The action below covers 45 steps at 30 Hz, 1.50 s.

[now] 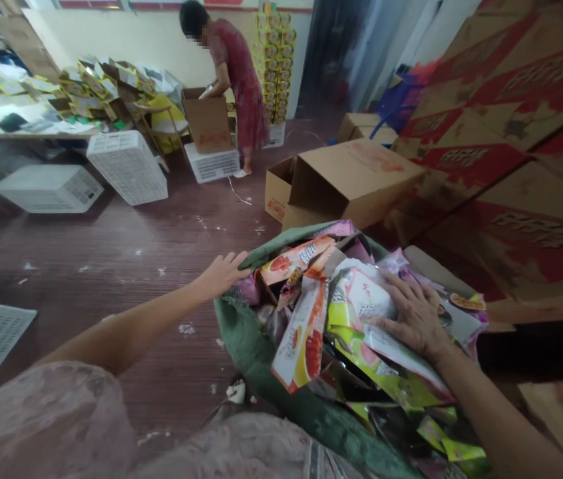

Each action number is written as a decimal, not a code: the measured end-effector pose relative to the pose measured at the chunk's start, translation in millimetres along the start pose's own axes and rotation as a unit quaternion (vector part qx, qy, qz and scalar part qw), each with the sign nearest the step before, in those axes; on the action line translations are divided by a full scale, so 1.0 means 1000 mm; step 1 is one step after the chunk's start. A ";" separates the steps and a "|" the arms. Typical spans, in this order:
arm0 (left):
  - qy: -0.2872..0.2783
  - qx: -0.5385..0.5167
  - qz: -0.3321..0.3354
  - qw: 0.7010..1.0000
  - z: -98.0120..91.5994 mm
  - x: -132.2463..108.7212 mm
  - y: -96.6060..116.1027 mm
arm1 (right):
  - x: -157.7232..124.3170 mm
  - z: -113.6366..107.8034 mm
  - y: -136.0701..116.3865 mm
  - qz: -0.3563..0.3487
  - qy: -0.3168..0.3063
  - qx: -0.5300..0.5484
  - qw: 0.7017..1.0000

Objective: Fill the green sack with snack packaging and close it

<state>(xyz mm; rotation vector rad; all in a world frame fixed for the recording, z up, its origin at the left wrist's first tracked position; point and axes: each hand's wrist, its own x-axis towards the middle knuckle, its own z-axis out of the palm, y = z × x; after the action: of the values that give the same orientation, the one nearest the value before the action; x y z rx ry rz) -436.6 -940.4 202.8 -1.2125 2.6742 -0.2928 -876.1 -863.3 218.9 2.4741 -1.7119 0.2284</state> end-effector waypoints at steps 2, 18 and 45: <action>-0.028 0.024 0.024 0.999 0.004 -0.012 0.003 | 0.004 -0.001 -0.002 0.008 -0.006 0.006 1.000; -0.116 -0.010 0.241 0.963 -0.039 -0.068 0.036 | 0.016 -0.001 -0.005 0.053 -0.019 0.048 0.997; -0.059 -0.296 0.235 0.924 -0.114 -0.096 0.073 | 0.089 0.002 -0.002 0.107 -0.101 -0.016 0.989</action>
<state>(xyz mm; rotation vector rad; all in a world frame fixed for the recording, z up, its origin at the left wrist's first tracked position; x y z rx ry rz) -456.2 -809.2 302.4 -0.6123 2.9150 0.6791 -843.7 -944.7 234.3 2.3594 -2.0459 -0.0321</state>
